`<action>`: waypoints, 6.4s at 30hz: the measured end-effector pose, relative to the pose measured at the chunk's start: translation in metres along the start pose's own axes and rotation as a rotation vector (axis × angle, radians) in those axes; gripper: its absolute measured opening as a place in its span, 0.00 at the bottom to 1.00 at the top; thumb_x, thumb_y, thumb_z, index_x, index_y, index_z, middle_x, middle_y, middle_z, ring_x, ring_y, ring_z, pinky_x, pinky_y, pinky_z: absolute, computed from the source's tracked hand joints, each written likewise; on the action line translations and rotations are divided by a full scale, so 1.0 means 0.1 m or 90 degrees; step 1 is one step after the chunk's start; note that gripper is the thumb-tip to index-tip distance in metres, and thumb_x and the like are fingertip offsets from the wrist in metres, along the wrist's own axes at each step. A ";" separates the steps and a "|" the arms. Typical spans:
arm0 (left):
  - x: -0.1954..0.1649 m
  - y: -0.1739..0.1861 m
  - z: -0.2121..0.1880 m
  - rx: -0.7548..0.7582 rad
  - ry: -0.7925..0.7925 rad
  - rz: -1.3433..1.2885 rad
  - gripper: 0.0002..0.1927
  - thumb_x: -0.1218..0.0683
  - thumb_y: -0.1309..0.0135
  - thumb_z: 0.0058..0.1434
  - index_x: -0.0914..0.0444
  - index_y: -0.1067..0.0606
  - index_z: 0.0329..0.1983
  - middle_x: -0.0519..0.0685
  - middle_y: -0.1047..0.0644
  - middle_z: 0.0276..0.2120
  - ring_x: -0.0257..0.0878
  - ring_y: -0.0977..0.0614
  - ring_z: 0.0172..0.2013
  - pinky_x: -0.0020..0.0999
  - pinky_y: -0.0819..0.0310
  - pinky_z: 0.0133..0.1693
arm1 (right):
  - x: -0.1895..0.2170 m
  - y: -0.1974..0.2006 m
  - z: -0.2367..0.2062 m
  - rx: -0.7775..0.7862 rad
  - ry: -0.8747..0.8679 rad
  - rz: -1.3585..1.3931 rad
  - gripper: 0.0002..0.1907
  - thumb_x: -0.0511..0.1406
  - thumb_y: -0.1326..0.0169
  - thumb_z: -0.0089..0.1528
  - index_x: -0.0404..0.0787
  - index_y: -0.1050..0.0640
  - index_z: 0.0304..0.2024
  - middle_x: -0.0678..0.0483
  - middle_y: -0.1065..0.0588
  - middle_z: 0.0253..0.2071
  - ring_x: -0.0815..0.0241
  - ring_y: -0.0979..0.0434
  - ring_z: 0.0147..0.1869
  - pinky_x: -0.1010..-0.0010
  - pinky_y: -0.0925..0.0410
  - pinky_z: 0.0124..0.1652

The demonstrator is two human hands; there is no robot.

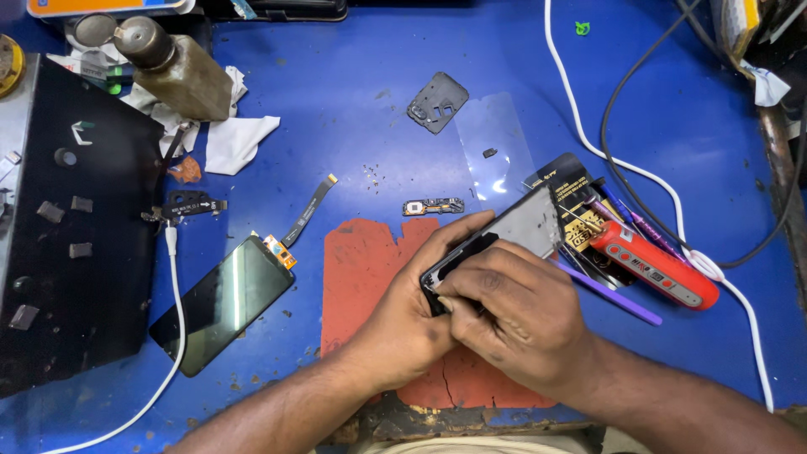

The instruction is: The person holds a disassembled smartphone frame and scrapes old adhesive from its edges, using a purple pry tool and a brush to clean the frame. They then set the frame down and work on the phone's internal components, manipulating small connectors and parts with their fingers.

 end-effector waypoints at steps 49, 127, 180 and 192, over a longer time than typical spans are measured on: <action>-0.06 -0.16 -0.18 -0.077 -0.017 0.093 0.40 0.73 0.61 0.61 0.64 0.47 0.78 0.55 0.34 0.71 0.39 0.25 0.66 0.26 0.29 0.55 | -0.85 0.45 -0.24 -0.306 -0.387 0.156 0.06 0.26 0.43 0.66 0.35 0.28 0.37 0.56 0.24 0.33 0.75 0.26 0.34 0.82 0.32 0.33; -0.24 0.47 -0.18 -0.243 -0.066 -0.017 0.27 0.69 0.51 0.59 0.69 0.34 0.63 0.56 0.25 0.51 0.42 0.18 0.48 0.42 0.19 0.50 | -0.07 0.37 -0.03 0.028 -0.094 -0.171 0.12 0.28 0.36 0.59 0.38 0.22 0.44 0.52 0.21 0.39 0.55 0.20 0.40 0.67 0.28 0.39; -0.31 0.48 -0.15 -0.264 -0.093 -0.246 0.28 0.66 0.47 0.61 0.68 0.34 0.66 0.54 0.24 0.55 0.43 0.21 0.56 0.43 0.24 0.57 | -0.42 0.57 -0.03 -0.112 0.004 -0.364 0.11 0.26 0.32 0.60 0.36 0.24 0.35 0.47 0.24 0.41 0.50 0.22 0.41 0.64 0.30 0.37; -0.14 0.29 -0.04 -0.169 -0.031 -0.271 0.35 0.68 0.46 0.57 0.67 0.37 0.70 0.54 0.26 0.58 0.44 0.23 0.58 0.46 0.27 0.61 | -0.15 0.21 -0.03 -0.011 0.073 -0.329 0.10 0.28 0.32 0.58 0.36 0.22 0.36 0.49 0.26 0.37 0.50 0.23 0.39 0.62 0.31 0.37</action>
Point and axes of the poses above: each hand's wrist, its own z-axis towards the middle knuckle, its own y-axis out of the back of the hand, x = y × z, the point moved 6 cm from there along z, towards the middle knuckle
